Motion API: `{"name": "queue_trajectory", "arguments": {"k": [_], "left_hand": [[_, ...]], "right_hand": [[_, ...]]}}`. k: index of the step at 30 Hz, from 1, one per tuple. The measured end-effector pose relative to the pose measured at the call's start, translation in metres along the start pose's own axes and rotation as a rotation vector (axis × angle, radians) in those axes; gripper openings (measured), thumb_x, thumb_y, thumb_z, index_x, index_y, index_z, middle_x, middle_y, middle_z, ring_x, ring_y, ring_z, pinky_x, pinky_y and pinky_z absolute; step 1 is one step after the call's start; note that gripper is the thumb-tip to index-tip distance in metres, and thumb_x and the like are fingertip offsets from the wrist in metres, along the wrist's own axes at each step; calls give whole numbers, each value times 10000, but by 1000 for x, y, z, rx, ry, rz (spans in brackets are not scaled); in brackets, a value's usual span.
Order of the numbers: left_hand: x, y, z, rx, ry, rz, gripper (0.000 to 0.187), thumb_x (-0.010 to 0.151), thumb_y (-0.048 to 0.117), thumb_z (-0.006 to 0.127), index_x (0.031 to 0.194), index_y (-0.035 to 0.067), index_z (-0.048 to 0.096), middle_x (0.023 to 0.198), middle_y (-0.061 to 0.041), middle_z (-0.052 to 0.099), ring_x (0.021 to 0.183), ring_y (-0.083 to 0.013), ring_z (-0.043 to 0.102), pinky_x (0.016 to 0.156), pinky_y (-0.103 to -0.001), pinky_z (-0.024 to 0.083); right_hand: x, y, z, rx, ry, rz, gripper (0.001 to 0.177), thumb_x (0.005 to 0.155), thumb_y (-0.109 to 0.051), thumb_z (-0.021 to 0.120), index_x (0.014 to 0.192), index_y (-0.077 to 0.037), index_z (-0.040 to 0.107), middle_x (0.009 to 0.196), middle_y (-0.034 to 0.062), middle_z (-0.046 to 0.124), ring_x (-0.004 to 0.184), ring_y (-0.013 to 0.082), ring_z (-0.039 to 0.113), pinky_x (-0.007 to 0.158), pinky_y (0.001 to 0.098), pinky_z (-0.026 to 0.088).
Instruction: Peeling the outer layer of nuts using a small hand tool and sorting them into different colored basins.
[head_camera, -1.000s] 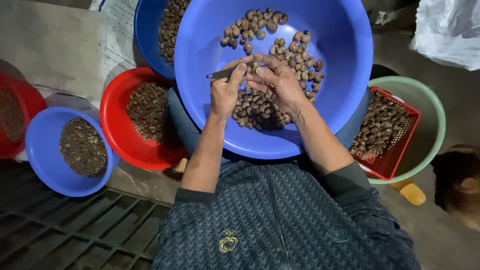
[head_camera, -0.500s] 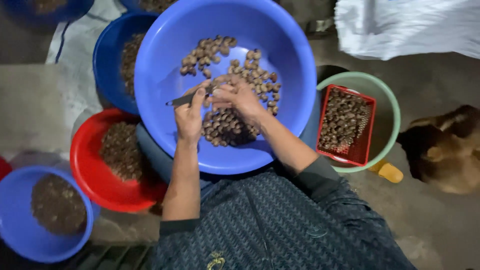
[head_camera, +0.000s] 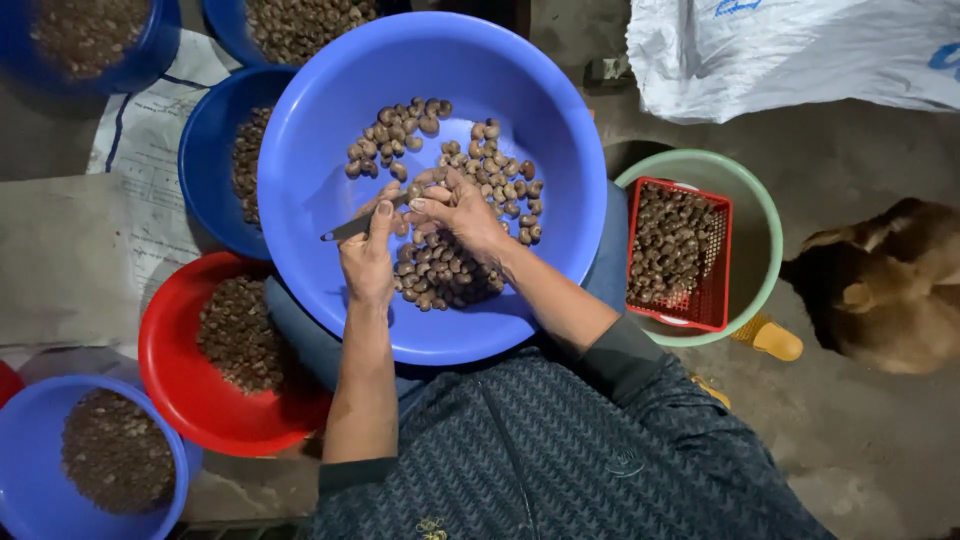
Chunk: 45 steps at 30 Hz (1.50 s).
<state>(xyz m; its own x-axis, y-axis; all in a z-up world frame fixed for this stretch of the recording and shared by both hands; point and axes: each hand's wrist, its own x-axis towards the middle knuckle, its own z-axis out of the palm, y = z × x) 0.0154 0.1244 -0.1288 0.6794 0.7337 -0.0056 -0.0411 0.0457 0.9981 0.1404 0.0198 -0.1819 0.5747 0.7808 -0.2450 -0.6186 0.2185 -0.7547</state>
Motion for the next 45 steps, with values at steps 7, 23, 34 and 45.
{"name": "queue_trajectory", "arguments": {"k": [7, 23, 34, 45], "left_hand": [[-2, 9, 7, -53, 2, -57, 264, 1048, 218, 689, 1190, 1, 738, 1201, -245, 714, 1148, -399, 675, 920, -540, 625], [3, 4, 9, 69, 52, 83, 196, 1006, 191, 749, 1117, 32, 782, 1167, -217, 740, 1129, -348, 692, 889, -504, 635], [4, 18, 6, -192, 34, -140, 312, 998, 180, 686, 1209, -49, 693, 1166, -141, 742, 1022, -213, 726, 942, -328, 647], [6, 24, 2, -171, -49, -69, 295, 1035, 187, 651, 1235, -25, 694, 1277, -133, 719, 1163, -196, 686, 1006, -300, 570]], "right_hand": [[-1, -3, 3, -280, 36, -135, 404, 918, -76, 816, 1266, -40, 615, 1089, 143, 729, 883, 212, 761, 636, 298, 682], [-11, -29, 14, -721, 26, -311, 348, 949, -101, 837, 1211, -47, 615, 986, 174, 702, 863, 263, 671, 739, 402, 606], [-21, -58, 33, -921, -57, -399, 339, 959, -126, 780, 1200, -6, 573, 961, 104, 684, 770, 177, 625, 656, 307, 534], [-22, -69, 46, -404, 5, 73, 278, 989, -106, 668, 1193, 72, 605, 872, 99, 697, 716, 148, 693, 652, 252, 605]]}}
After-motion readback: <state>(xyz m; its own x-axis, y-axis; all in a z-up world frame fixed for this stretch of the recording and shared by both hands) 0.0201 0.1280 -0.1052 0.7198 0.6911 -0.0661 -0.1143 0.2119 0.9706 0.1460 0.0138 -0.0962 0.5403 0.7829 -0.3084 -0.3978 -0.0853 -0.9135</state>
